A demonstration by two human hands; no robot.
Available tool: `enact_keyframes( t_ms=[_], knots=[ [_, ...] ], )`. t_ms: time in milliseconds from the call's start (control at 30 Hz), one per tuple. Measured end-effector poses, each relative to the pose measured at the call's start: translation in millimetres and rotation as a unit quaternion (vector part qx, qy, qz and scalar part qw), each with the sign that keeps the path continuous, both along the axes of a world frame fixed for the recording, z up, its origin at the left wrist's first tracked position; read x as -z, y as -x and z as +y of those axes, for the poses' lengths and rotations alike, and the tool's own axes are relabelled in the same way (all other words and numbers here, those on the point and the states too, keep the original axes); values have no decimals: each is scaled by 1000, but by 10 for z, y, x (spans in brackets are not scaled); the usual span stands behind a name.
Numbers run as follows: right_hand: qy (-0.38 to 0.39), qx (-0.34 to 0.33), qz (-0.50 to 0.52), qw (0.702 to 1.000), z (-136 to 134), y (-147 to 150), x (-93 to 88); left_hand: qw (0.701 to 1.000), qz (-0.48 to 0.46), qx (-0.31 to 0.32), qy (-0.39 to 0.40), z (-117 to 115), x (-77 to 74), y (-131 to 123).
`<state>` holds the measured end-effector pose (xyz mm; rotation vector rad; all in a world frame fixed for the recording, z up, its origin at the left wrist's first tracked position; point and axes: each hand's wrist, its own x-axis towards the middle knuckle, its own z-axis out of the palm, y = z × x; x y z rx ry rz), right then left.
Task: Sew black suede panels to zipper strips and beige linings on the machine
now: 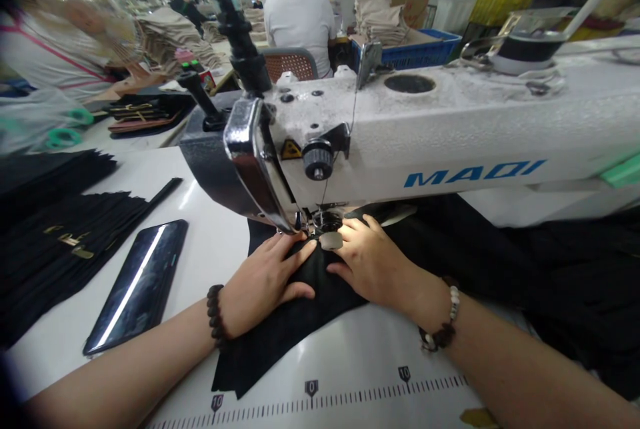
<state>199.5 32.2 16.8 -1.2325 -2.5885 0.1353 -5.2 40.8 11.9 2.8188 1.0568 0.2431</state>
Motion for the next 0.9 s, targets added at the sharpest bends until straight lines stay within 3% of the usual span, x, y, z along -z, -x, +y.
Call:
enact_keyframes(
  t_ms=[600, 900],
  knots=[
    [54, 10, 19, 998, 16, -16, -18, 998, -13, -19, 56, -8, -83, -65],
    [52, 24, 33, 998, -2, 15, -36, 998, -14, -36, 46, -9, -46, -63]
  ],
)
